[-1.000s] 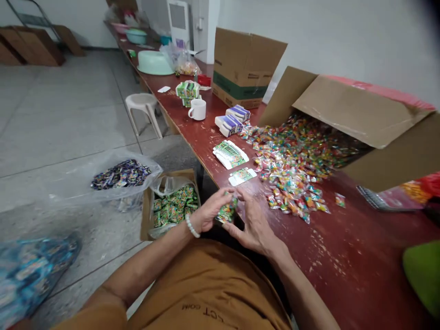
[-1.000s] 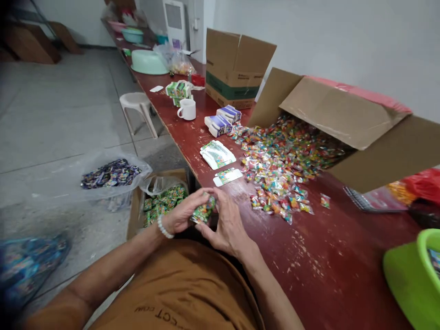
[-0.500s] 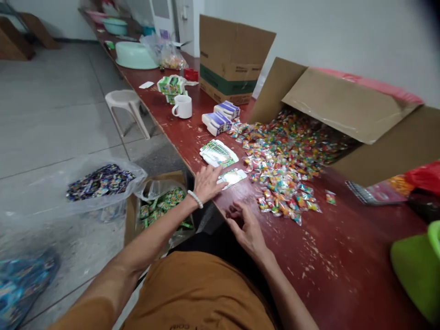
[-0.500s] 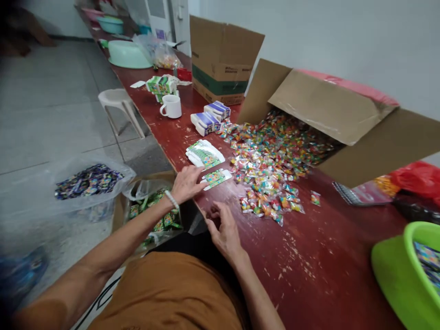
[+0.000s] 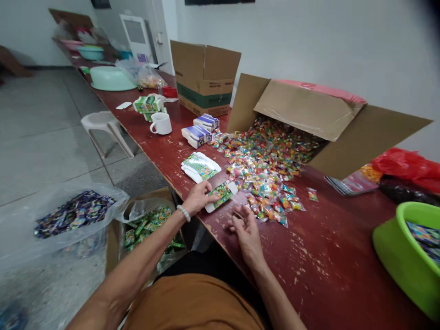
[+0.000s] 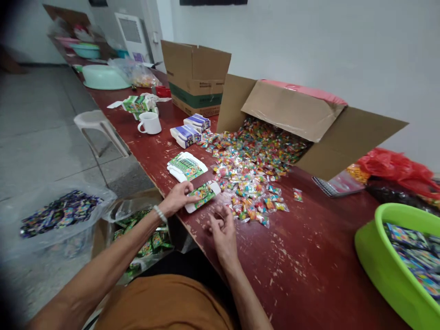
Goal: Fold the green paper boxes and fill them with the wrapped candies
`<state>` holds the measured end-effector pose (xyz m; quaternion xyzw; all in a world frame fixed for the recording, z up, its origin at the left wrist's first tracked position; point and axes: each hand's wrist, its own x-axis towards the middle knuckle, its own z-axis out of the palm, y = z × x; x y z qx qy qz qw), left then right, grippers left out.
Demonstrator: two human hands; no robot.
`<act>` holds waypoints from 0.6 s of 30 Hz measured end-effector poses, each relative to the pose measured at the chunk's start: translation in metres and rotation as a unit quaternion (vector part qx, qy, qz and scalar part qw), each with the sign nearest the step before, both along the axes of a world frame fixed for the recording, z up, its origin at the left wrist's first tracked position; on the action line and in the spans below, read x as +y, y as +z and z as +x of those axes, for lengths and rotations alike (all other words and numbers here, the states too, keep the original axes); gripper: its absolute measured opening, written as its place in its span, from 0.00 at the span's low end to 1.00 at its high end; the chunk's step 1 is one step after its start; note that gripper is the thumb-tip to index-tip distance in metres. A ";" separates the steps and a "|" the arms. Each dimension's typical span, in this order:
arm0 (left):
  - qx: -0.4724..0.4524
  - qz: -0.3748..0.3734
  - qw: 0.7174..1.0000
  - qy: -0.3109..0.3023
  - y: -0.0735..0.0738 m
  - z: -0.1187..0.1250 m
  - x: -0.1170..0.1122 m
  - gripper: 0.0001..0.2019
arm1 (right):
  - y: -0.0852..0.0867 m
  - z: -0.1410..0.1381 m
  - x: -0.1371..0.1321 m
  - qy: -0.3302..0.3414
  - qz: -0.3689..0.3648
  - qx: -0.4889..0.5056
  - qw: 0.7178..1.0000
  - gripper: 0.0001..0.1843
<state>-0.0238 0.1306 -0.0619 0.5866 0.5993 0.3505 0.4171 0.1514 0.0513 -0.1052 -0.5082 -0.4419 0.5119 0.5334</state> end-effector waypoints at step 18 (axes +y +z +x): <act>-0.413 -0.246 0.817 -0.319 0.015 0.013 -0.089 0.31 | 0.065 0.007 -0.028 0.208 -0.008 0.131 0.969 0.41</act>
